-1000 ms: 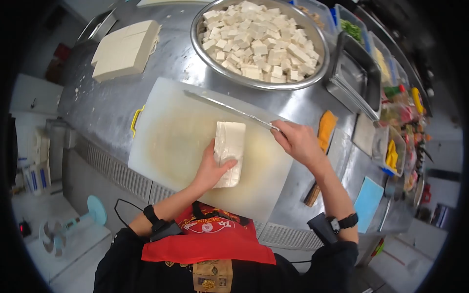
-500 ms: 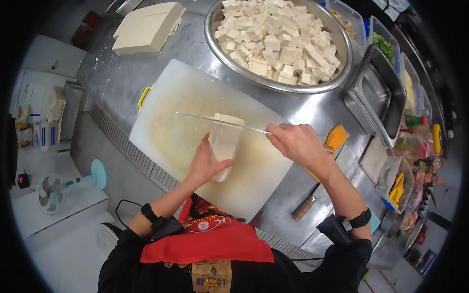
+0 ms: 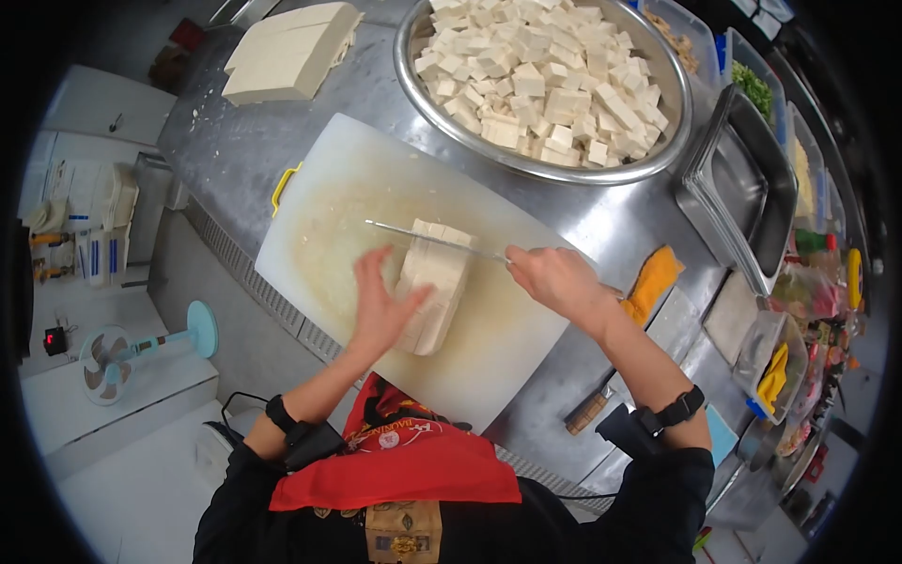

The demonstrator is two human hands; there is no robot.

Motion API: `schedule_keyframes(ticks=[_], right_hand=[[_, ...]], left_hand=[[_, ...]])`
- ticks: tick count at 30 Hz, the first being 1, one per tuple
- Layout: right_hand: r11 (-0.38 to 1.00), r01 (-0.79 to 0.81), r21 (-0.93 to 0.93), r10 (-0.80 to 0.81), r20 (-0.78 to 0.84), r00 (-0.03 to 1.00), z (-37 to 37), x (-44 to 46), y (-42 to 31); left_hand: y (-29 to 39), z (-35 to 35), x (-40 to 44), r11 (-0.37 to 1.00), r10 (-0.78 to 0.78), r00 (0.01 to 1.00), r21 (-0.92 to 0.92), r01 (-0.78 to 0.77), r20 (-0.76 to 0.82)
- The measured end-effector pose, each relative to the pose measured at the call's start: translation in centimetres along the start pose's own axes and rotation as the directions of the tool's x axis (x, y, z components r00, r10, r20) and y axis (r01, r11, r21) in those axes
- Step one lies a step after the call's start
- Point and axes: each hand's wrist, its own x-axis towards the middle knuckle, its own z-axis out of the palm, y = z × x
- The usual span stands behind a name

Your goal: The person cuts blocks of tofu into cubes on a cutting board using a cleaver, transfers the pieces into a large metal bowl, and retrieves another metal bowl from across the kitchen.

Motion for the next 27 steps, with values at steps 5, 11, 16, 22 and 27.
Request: schedule_keyframes(ticks=[5, 11, 16, 22, 27], right_hand=[[0.999, -0.015, -0.031, 0.014, -0.021, 1.000, -0.2, -0.2, -0.4], [0.997, -0.066, -0.027, 0.066, -0.026, 0.998, -1.6, -0.9, -1.5], [0.999, -0.038, -0.014, 0.037, -0.082, 0.996, -4.2, -2.0, -2.7], [0.999, -0.026, 0.025, 0.029, -0.134, 0.990, -5.8, -3.1, -4.6], [0.996, 0.011, -0.093, -0.018, -0.076, 0.997, -5.0, -3.6, -5.1]], left_hand=[[4.3, -3.6, 9.7, 0.912, 0.387, 0.881, -0.257, -0.321, 0.273], [6.9, -2.6, 14.0, 0.993, -0.106, 0.486, 0.066, 0.098, 0.867], [8.7, -4.4, 13.1, 0.970, 0.192, 0.811, -0.232, -0.071, 0.552], [5.6, -9.5, 7.2, 0.851, 0.432, 0.885, -0.247, -0.463, -0.172], [2.0, -6.9, -0.3, 0.828, 0.558, 0.807, 0.064, -0.557, -0.192]])
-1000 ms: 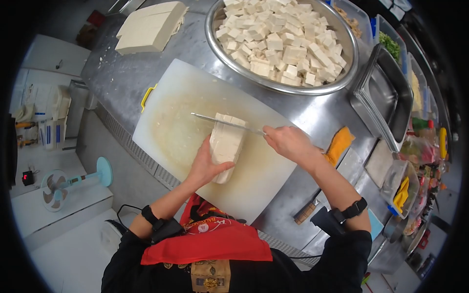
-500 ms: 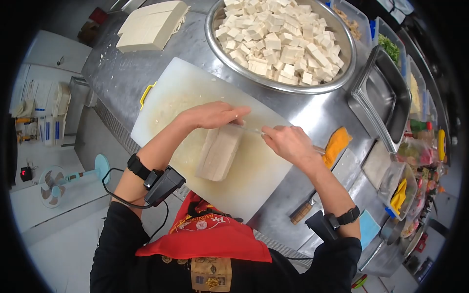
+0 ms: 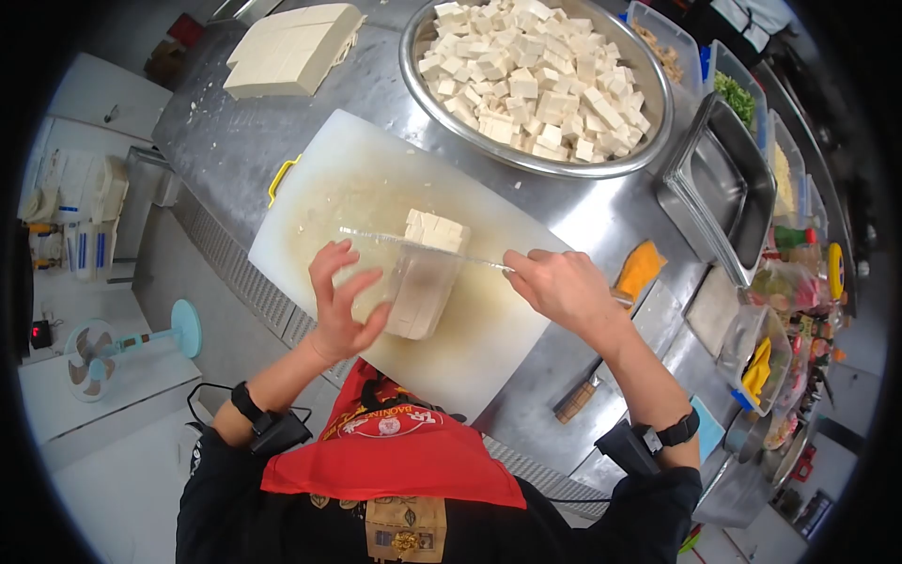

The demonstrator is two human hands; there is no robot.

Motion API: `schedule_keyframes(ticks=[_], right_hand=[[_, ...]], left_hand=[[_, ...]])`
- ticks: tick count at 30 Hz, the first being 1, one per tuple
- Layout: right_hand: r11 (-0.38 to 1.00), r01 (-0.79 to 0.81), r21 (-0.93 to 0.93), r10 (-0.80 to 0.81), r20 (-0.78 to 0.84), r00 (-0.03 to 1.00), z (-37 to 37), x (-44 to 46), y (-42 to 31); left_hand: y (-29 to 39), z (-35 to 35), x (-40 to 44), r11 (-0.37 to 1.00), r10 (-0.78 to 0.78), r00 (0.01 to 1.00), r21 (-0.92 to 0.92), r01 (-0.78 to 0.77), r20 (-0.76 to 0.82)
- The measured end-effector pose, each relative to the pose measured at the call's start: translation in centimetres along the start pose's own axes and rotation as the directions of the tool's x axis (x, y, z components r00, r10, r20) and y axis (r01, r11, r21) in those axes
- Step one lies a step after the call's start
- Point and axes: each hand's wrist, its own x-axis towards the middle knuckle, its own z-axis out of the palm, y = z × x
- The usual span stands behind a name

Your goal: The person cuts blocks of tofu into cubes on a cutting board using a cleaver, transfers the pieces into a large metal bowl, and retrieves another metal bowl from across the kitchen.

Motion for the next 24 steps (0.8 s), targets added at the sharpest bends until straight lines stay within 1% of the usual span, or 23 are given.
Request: schedule_keyframes(ticks=[1, 2, 4, 5, 6, 8, 11, 19, 22, 24], right_hand=[[1.000, 0.009, 0.017, -0.008, -0.020, 1.000, 0.4, -0.1, 0.1], [0.999, -0.002, 0.044, 0.003, -0.030, 1.000, 0.3, -0.2, 0.0], [0.995, -0.026, 0.096, 0.031, -0.055, 0.998, -0.1, -0.3, -0.3], [0.996, -0.024, 0.089, 0.029, -0.055, 0.998, -0.3, -0.3, -0.3], [0.996, -0.023, 0.082, 0.028, -0.057, 0.998, -0.5, -0.3, -0.4], [0.998, -0.022, 0.062, 0.025, -0.056, 0.998, -0.7, -0.2, -0.5], [0.999, -0.019, 0.029, 0.020, -0.039, 0.999, -0.7, 0.0, -0.5], [1.000, -0.015, -0.004, 0.015, 0.012, 1.000, 0.4, 0.5, -0.4], [1.000, -0.026, -0.001, 0.026, 0.081, 0.996, 2.5, 1.2, 0.4], [0.999, -0.032, 0.039, 0.029, 0.087, 0.996, 5.1, 1.7, 1.6]], left_hand=[[0.2, 0.1, -0.9, 0.996, 0.065, 0.998, 0.068, -0.063, -0.025], [0.0, 0.5, -2.2, 0.995, 0.085, 0.995, 0.066, -0.081, -0.061], [-0.1, 0.2, -3.4, 0.987, 0.130, 0.989, 0.083, -0.135, 0.071], [-0.1, 0.2, -3.7, 0.982, 0.153, 0.979, 0.088, -0.166, 0.135], [-0.2, 0.3, -3.9, 0.981, 0.155, 0.958, 0.077, -0.178, 0.243], [-0.3, 0.7, -4.2, 0.978, 0.156, 0.880, 0.052, -0.201, 0.450], [-0.9, 1.7, -5.4, 0.983, 0.163, 0.809, -0.021, -0.184, 0.565], [-1.0, 2.1, -6.0, 0.988, 0.139, 0.829, -0.019, -0.153, 0.541], [-1.1, 2.2, -6.0, 0.989, 0.134, 0.835, -0.025, -0.143, 0.534], [-1.2, 2.2, -6.2, 0.991, 0.129, 0.835, -0.028, -0.134, 0.535]])
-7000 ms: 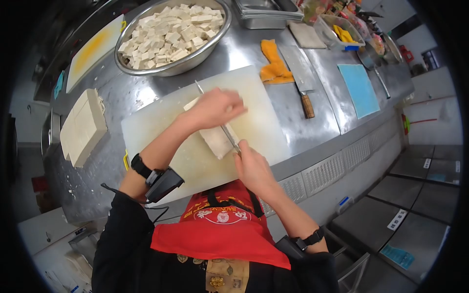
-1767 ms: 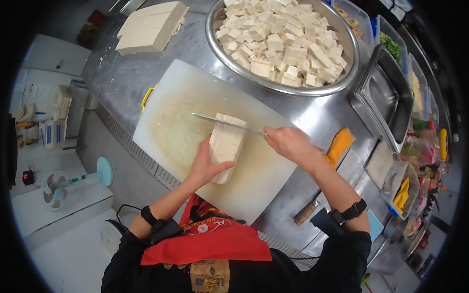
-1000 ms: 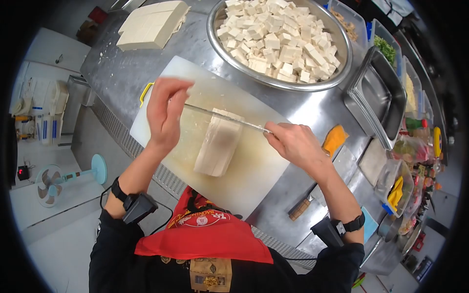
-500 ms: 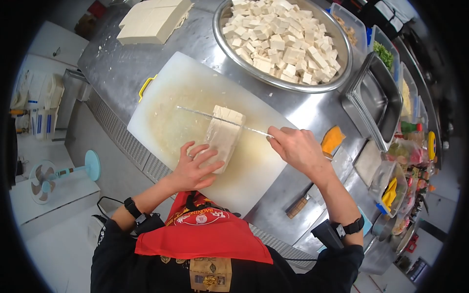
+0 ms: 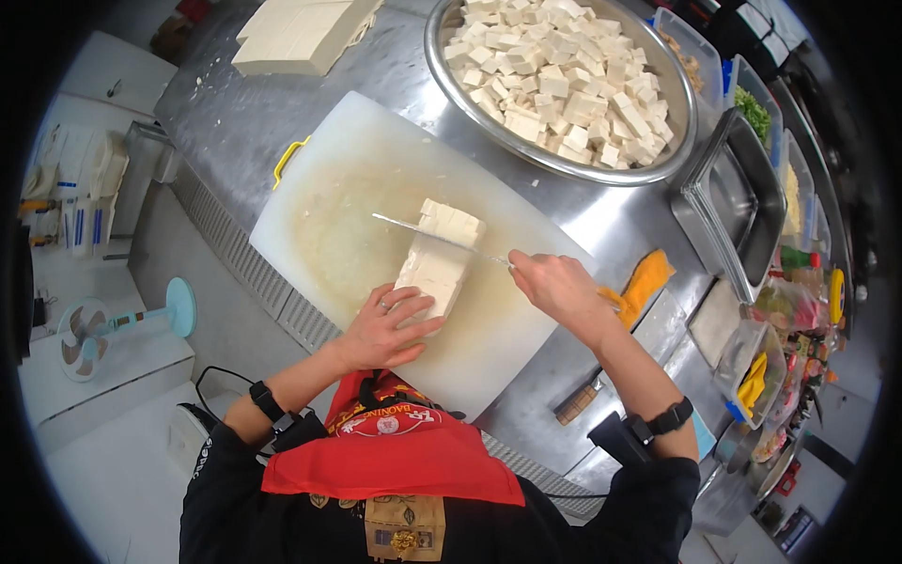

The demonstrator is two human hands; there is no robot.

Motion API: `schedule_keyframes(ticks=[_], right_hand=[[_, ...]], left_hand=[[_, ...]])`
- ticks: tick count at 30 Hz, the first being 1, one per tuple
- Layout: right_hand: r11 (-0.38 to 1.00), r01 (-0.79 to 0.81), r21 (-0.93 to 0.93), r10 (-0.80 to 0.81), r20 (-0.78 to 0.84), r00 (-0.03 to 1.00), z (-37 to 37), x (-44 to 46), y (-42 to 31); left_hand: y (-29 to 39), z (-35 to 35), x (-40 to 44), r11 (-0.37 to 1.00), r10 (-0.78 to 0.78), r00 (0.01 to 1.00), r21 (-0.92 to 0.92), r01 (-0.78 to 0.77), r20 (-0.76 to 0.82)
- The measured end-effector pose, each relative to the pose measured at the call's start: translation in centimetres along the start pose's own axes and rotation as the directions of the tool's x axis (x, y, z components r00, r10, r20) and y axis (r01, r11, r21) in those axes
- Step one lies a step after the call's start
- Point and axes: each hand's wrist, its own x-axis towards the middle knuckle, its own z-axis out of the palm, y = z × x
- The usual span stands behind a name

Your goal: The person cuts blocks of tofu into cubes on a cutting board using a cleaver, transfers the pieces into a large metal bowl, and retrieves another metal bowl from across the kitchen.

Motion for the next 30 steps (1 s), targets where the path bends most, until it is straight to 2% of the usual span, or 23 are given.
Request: schedule_keyframes(ticks=[4, 7, 16, 25, 30], right_hand=[[0.999, -0.032, -0.041, 0.031, -0.038, 0.999, 0.9, -0.1, -0.1], [1.000, -0.016, -0.003, 0.016, -0.057, 0.998, 0.3, -0.4, -0.3], [0.997, 0.012, 0.076, -0.001, -0.143, 0.990, -4.9, -2.7, -3.4], [0.999, 0.009, -0.032, -0.012, -0.088, 0.996, -3.4, -3.4, -4.0], [0.996, -0.042, -0.083, 0.039, -0.033, 0.999, -1.5, -2.3, -4.2]], left_hand=[[0.1, 0.4, -0.3, 1.000, -0.015, 1.000, 0.002, 0.015, -0.001], [-0.1, 0.4, -0.1, 1.000, -0.006, 1.000, 0.002, 0.006, -0.016], [0.6, -0.2, -0.2, 0.999, 0.004, 0.999, 0.033, -0.003, -0.033], [0.9, -0.1, -0.9, 0.998, 0.004, 0.998, 0.059, 0.000, -0.062], [0.7, 0.0, -1.1, 0.999, -0.009, 0.998, 0.048, 0.012, -0.064]])
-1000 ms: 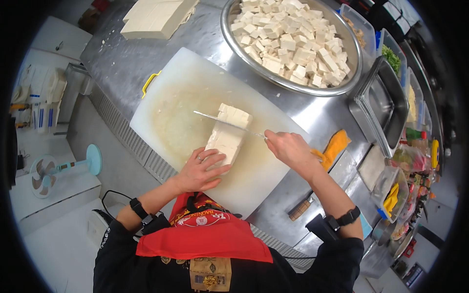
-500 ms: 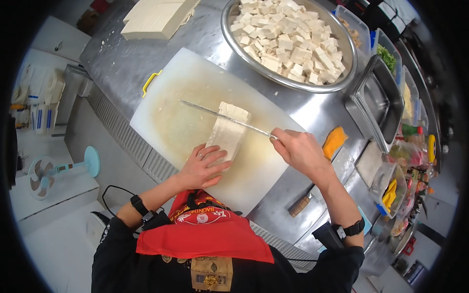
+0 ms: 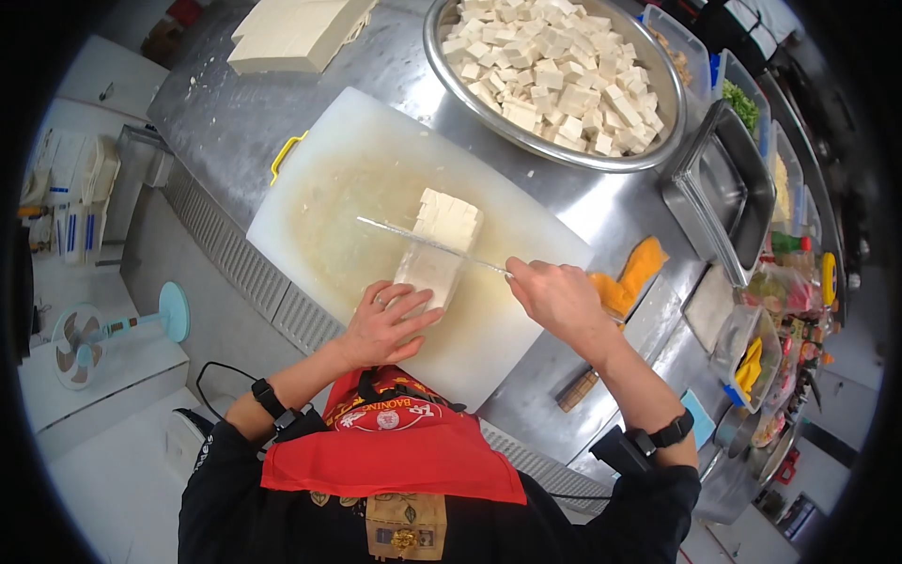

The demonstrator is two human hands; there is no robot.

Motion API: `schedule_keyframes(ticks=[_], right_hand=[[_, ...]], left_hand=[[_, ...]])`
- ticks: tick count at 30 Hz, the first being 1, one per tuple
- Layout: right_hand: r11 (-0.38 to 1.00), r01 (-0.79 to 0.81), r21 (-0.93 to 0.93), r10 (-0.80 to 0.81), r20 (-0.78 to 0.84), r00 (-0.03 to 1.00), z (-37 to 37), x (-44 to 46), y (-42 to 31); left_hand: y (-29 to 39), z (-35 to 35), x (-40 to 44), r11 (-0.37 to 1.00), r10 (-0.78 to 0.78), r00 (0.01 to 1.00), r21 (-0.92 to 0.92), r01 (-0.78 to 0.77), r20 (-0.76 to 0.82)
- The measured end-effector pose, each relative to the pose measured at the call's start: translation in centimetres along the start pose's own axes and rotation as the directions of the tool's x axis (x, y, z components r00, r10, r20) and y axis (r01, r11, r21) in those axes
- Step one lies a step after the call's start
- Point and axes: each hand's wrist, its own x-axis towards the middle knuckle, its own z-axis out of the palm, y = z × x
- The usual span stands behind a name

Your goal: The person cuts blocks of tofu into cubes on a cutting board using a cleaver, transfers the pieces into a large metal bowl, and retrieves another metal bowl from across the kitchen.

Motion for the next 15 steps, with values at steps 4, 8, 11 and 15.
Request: schedule_keyframes(ticks=[4, 8, 11, 15], right_hand=[[0.999, 0.005, 0.033, -0.005, -0.011, 1.000, 3.5, 0.9, 1.4], [1.000, -0.002, 0.012, 0.002, -0.026, 1.000, 3.6, 0.6, 1.6], [0.999, 0.008, 0.033, -0.006, -0.049, 0.999, 1.8, -0.1, 0.9], [0.997, 0.024, 0.077, -0.016, -0.095, 0.995, -1.4, -1.7, -0.6]], left_hand=[[0.1, 0.0, 0.0, 1.000, -0.013, 1.000, -0.017, 0.013, -0.020], [0.4, 0.0, -1.3, 0.999, -0.003, 1.000, 0.043, 0.004, -0.017], [0.3, 0.2, -1.6, 1.000, 0.003, 1.000, 0.008, -0.003, 0.000], [0.2, 0.0, -1.4, 1.000, 0.024, 1.000, -0.001, -0.024, 0.012]])
